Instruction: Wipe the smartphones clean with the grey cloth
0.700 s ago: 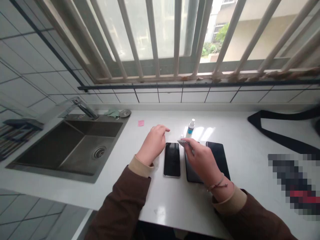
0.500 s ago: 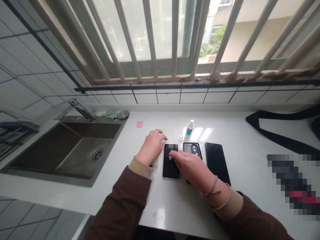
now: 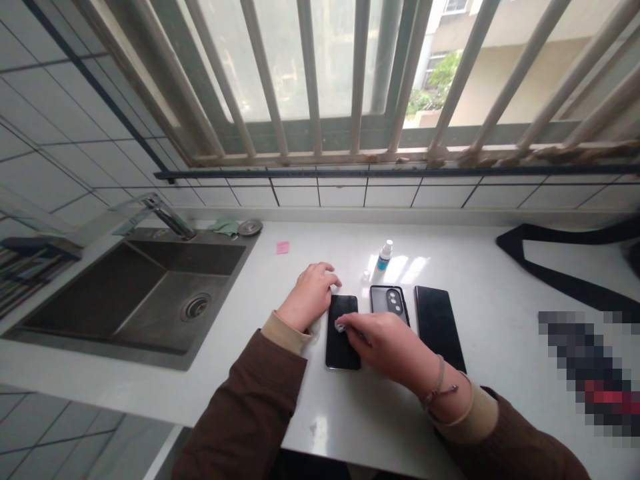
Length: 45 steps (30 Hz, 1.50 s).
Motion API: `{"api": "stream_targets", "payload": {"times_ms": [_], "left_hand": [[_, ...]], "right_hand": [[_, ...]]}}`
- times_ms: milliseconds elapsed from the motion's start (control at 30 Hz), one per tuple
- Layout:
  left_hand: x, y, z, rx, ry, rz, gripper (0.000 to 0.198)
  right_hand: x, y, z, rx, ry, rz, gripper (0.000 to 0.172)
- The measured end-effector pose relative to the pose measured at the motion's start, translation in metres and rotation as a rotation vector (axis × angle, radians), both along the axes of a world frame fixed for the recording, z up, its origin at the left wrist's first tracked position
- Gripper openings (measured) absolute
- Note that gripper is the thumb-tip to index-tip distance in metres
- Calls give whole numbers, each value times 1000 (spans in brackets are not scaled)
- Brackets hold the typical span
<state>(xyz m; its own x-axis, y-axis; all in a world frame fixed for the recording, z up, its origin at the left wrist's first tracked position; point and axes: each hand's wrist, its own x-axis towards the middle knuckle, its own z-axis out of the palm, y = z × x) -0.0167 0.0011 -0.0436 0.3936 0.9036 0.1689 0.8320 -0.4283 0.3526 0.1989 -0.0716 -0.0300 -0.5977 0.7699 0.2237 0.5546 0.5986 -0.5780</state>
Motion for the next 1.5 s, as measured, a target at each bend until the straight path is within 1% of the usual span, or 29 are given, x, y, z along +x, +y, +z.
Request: {"api": "stream_targets", "payload": {"times_ms": [100,133,167,200,233,267,367,400,433,533,633,767,867,1000,1067,1133,1200,1233,1367,1500], "left_hand": [[-4,-2,3,7,-19,-31,39],[-4,-2,4,8,-23,-38,39],[-5,-3,4,7,-24,-44,39],[-4,-3,4,6,-24,-47,39],[-4,-3,4,3,-21,-49,39],[-3,-3,4,0,-18,-50,38],[0,-5,4,-5,-4,-39,35],[1,-5,3,-6,-1,-35,35],[2,-5,3,-6,2,-33,34],[4,-6,3,-5,10,-33,32],[5,-7,3,-4,13,-40,31],[9,-6,4,-11,8,-52,34],[13,-7,4,-9,3,-41,33],[18,-11,7,-1,-5,-3,23],[19,-12,11,-17,-52,19,26],[18,-13,16,-49,-157,21,34],[17,-14,23,-129,-309,-22,40],[17,-15,26,-198,-398,-56,42],[19,-22,35,-606,-804,-212,47],[25,-33,36,-967,-1193,-335,41]], "right_hand": [[8,9,5,-18,155,-249,23],[10,11,8,-13,192,-312,23],[12,12,11,-7,216,-347,22],[13,10,15,-9,228,-345,21],[14,7,19,-26,225,-303,20],[14,3,24,-58,208,-224,19],[8,-17,34,-213,86,117,21],[5,-24,36,-230,33,203,23],[2,-30,36,-218,-16,247,22],[-7,-42,30,-110,-188,273,14],[-12,-47,18,-16,-306,295,13],[-13,-54,-1,86,-311,333,14],[-14,-62,-10,160,-293,322,14],[-15,-75,-14,224,-282,294,13],[-15,-81,-16,262,-276,292,14],[-14,-85,-18,311,-258,288,16],[-14,-88,-22,363,-234,271,18],[-13,-89,-24,389,-222,262,19],[-11,-90,-30,463,-193,253,22],[-9,-89,-29,469,-179,248,22]]}}
